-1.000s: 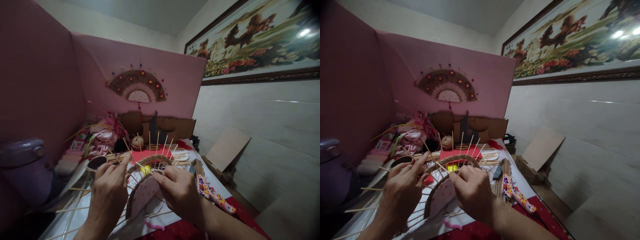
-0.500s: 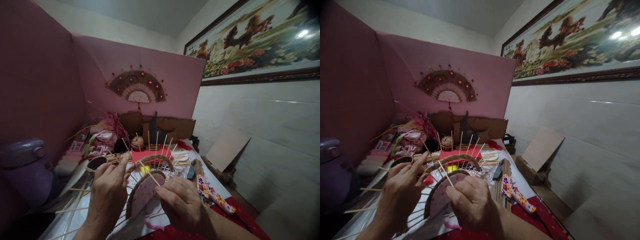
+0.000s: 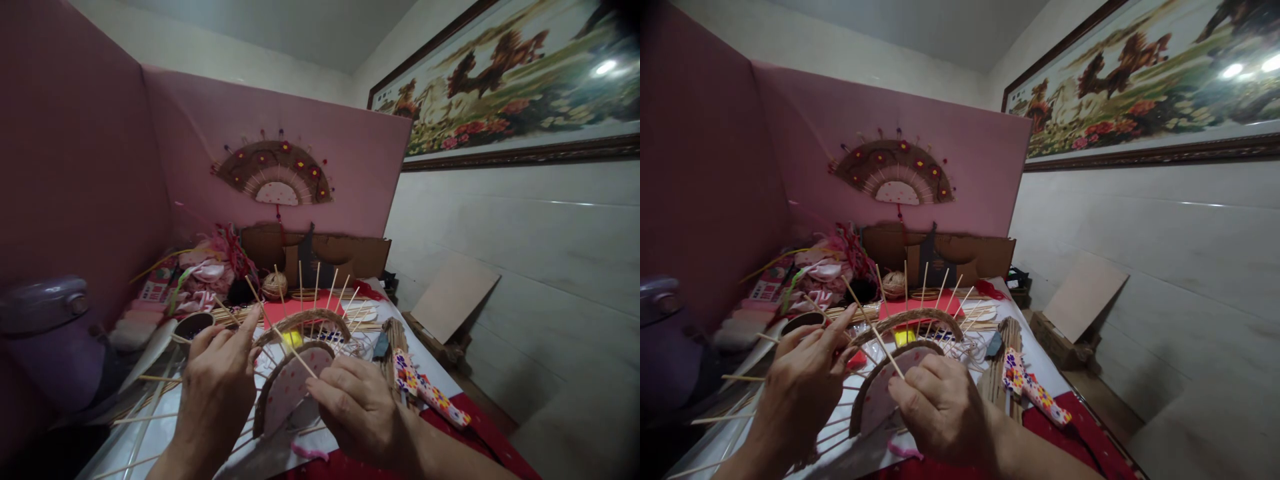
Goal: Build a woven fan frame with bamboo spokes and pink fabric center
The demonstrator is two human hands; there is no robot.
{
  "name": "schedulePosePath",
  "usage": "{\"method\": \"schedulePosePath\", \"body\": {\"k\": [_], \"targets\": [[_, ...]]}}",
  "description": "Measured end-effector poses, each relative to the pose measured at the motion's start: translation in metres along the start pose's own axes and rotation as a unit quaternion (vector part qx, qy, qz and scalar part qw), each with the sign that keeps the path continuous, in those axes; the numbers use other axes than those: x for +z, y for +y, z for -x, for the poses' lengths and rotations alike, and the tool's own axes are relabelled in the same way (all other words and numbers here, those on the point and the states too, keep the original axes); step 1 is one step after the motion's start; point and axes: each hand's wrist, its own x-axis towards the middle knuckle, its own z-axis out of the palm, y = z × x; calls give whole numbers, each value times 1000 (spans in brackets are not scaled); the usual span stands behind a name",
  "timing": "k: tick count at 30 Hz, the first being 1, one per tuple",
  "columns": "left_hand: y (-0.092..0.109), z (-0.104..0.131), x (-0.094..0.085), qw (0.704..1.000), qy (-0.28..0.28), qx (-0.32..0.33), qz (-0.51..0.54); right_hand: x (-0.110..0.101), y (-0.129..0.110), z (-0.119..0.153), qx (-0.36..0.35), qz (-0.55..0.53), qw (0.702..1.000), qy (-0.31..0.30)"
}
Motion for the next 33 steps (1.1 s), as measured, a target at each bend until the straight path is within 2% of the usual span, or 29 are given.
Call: {"method": "schedulePosePath", "body": {"k": [5,11,15,18,22,29,33], "targets": [[1,1,0,1000,-14,-13,-3,-4,0,-4,36,10,999,-6],[1,0,-2,1000,5,6,6,3,0,-2,-14,-5,1000,-18],[1,0,-2,1000,2,0,4,-1,-1,-2,-31,-7,999,-14],[1,1,-1,1000,0,-6,5,-4,0,-3,-31,-8,999,-4],[1,2,-1,1000,-1,3,7,-4,0,-5,9,-4,1000,-6],[1,1,0,1000,7,14,1,-3,0,-2,-44,2,999,-31],[1,1,0,1000,3,12,5,-6,2,-3,-3,-12,1000,0]]}}
